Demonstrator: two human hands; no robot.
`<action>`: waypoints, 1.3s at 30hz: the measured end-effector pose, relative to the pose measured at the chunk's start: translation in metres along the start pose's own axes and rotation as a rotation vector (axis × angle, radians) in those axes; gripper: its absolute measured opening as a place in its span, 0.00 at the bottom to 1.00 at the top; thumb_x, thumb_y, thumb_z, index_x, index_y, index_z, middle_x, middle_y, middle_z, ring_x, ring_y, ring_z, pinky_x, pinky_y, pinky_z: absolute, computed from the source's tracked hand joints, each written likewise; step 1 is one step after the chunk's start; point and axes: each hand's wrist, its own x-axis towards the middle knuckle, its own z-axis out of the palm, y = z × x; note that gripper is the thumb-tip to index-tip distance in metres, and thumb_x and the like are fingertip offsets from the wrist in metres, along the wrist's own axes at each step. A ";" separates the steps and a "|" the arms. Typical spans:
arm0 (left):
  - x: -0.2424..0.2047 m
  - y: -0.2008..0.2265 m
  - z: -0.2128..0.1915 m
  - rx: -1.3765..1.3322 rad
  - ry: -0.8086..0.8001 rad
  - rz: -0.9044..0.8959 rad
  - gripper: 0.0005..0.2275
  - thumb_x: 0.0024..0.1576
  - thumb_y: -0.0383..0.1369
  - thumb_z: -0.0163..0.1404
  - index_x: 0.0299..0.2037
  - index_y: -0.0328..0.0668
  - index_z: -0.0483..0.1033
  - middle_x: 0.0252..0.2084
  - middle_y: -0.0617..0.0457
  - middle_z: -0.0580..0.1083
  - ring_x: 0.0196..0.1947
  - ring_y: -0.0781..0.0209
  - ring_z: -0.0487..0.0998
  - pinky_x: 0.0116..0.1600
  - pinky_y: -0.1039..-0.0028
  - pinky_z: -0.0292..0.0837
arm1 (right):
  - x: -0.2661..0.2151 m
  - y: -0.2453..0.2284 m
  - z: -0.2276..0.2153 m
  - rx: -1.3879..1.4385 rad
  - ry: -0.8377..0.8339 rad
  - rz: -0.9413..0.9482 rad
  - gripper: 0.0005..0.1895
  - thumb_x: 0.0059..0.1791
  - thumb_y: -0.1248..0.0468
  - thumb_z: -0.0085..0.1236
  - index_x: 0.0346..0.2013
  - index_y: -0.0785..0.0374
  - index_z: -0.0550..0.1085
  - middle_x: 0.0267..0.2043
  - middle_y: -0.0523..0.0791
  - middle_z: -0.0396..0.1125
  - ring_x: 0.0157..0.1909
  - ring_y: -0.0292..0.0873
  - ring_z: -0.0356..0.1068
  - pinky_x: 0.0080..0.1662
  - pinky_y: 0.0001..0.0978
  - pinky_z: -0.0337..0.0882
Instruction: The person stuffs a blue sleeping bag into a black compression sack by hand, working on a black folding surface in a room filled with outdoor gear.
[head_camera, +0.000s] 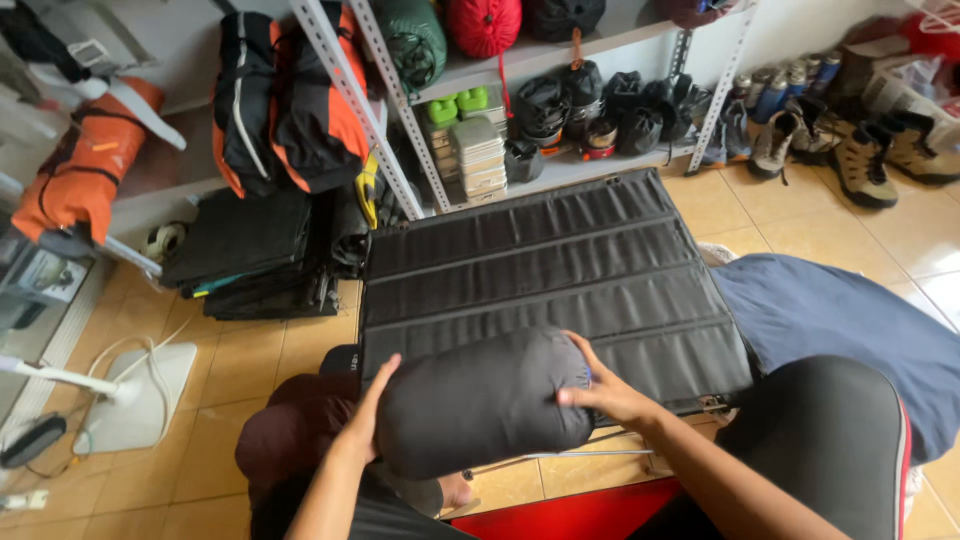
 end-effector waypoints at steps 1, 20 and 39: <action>0.005 0.000 0.004 -0.011 0.001 0.001 0.29 0.46 0.55 0.46 0.48 0.39 0.76 0.43 0.41 0.76 0.43 0.52 0.75 0.52 0.66 0.67 | 0.006 0.001 0.003 -0.008 -0.006 0.004 0.59 0.28 0.59 0.67 0.68 0.47 0.46 0.59 0.46 0.58 0.55 0.43 0.62 0.55 0.36 0.66; 0.135 0.070 0.048 1.126 0.214 1.014 0.12 0.55 0.45 0.49 0.46 0.61 0.78 0.46 0.60 0.76 0.52 0.60 0.74 0.55 0.69 0.67 | 0.071 0.005 -0.025 -0.241 0.754 -0.381 0.17 0.42 0.49 0.66 0.35 0.56 0.73 0.33 0.46 0.67 0.37 0.42 0.62 0.40 0.33 0.61; 0.056 -0.034 0.188 2.079 -0.198 1.487 0.28 0.31 0.48 0.64 0.43 0.47 0.76 0.52 0.47 0.70 0.65 0.39 0.56 0.63 0.33 0.43 | 0.038 0.006 -0.074 -0.964 -0.141 0.195 0.43 0.22 0.40 0.77 0.42 0.58 0.72 0.31 0.48 0.73 0.39 0.48 0.72 0.40 0.42 0.71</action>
